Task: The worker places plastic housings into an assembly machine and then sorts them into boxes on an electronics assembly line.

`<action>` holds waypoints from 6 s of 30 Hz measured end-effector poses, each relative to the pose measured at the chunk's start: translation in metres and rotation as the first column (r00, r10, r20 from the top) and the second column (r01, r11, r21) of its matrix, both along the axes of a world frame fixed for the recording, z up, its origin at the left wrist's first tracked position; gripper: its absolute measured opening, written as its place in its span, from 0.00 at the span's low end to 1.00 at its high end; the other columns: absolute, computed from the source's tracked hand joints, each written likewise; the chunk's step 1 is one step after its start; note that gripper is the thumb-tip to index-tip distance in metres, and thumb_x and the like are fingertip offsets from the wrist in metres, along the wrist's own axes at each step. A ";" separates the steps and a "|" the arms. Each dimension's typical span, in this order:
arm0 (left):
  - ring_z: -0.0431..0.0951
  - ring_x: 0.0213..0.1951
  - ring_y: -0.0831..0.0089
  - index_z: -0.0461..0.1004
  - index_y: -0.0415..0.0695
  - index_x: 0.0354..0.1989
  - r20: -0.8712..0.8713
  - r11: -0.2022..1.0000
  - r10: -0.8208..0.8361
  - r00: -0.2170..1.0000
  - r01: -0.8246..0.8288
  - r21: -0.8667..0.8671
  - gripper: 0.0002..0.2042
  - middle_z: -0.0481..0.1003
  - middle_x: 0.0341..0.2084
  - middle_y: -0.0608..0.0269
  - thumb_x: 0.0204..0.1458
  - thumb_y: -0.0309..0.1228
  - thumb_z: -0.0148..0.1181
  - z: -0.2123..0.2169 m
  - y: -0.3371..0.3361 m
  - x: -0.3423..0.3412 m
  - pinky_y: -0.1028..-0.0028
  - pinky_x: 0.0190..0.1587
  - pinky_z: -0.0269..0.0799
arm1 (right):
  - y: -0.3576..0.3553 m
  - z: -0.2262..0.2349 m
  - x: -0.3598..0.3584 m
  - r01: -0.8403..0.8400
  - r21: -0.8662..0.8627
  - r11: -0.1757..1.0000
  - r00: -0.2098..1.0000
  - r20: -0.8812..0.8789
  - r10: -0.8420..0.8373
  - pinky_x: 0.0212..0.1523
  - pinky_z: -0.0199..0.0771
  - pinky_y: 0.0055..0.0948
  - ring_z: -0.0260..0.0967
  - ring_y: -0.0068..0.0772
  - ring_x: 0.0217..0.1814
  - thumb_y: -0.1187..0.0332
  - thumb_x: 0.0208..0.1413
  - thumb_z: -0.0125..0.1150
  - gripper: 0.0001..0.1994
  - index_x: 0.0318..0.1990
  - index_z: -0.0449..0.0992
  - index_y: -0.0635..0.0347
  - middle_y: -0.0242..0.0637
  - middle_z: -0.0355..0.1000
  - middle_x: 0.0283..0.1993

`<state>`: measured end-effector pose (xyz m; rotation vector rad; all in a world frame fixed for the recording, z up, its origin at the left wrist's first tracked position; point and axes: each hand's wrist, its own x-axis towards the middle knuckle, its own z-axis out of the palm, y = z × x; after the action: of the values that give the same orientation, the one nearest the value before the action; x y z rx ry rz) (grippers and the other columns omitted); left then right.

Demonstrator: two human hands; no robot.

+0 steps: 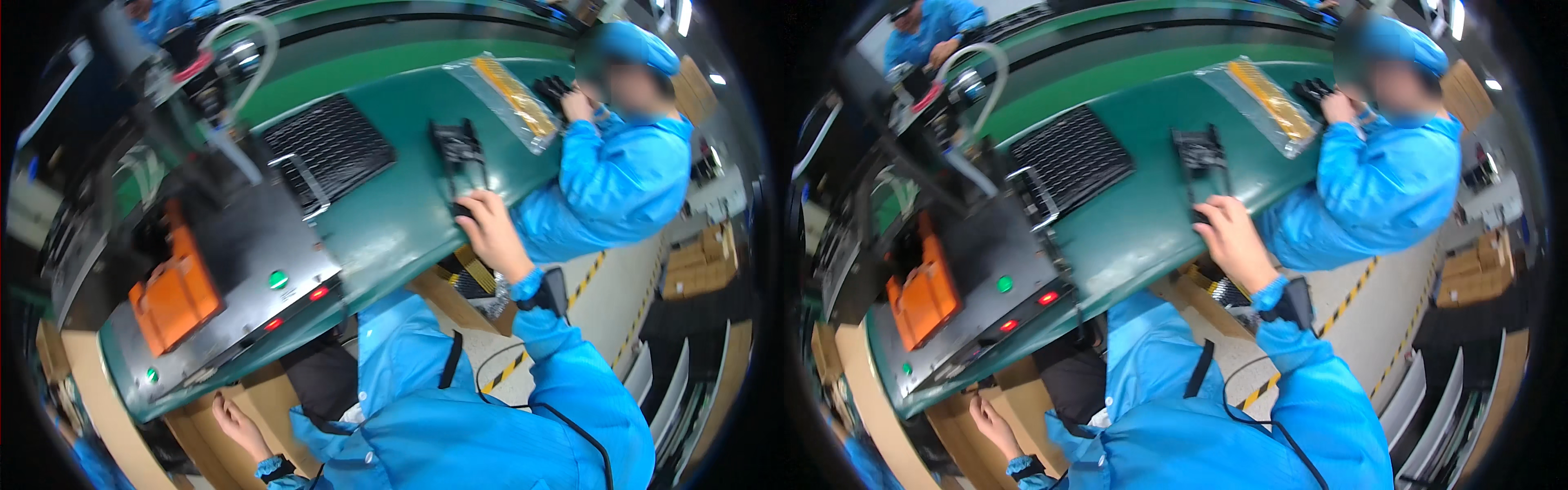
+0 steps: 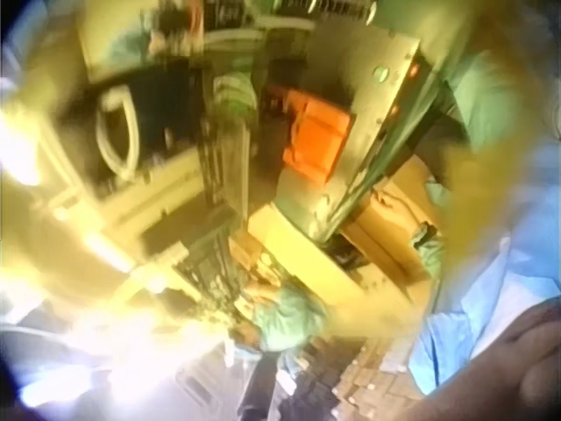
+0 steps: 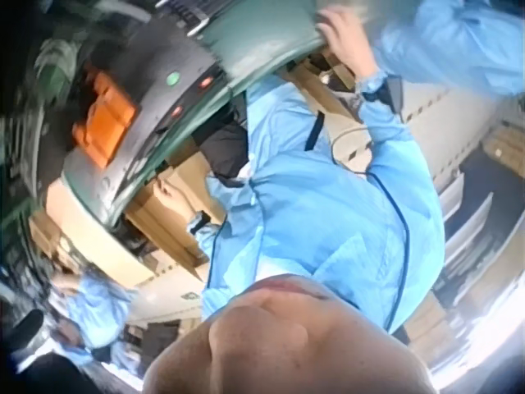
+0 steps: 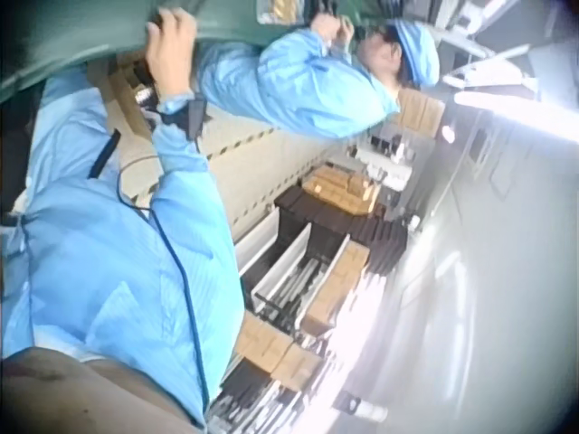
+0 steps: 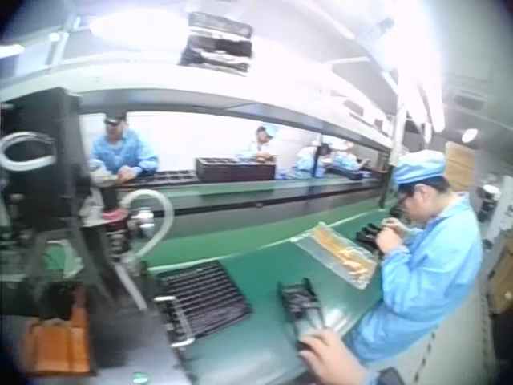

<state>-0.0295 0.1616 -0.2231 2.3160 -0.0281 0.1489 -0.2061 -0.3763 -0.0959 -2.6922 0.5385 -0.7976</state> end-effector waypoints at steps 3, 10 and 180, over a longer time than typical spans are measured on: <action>0.75 0.44 0.55 0.71 0.32 0.47 0.224 0.986 -0.167 0.960 0.163 0.039 0.11 0.75 0.42 0.49 0.61 0.23 0.48 0.056 -0.024 -0.005 0.66 0.51 0.69 | 0.022 0.015 -0.013 0.009 0.118 0.993 1.000 0.003 -0.010 0.53 0.67 0.37 0.65 0.52 0.51 0.74 0.55 0.61 0.13 0.48 0.72 0.64 0.49 0.66 0.47; 0.75 0.38 0.54 0.72 0.34 0.43 0.558 0.939 -0.318 0.766 0.338 0.070 0.13 0.75 0.36 0.48 0.51 0.13 0.46 0.149 -0.052 -0.020 0.63 0.41 0.71 | 0.140 0.109 -0.012 -0.067 0.131 0.989 0.991 0.120 0.051 0.44 0.70 0.33 0.68 0.42 0.42 0.73 0.51 0.65 0.15 0.47 0.75 0.65 0.43 0.67 0.41; 0.75 0.36 0.38 0.68 0.32 0.51 0.163 0.670 0.204 0.965 -0.259 0.695 0.29 0.73 0.40 0.36 0.57 0.50 0.52 -0.188 0.150 0.088 0.47 0.37 0.73 | -0.034 -0.016 0.053 -0.251 0.747 0.616 0.861 0.464 -0.211 0.42 0.72 0.22 0.69 0.19 0.40 0.71 0.63 0.54 0.05 0.43 0.72 0.62 0.28 0.72 0.38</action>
<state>0.0582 0.3119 -0.4110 3.0993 0.2159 0.4163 -0.1531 -0.4102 -0.1116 -1.5616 0.5447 -0.9340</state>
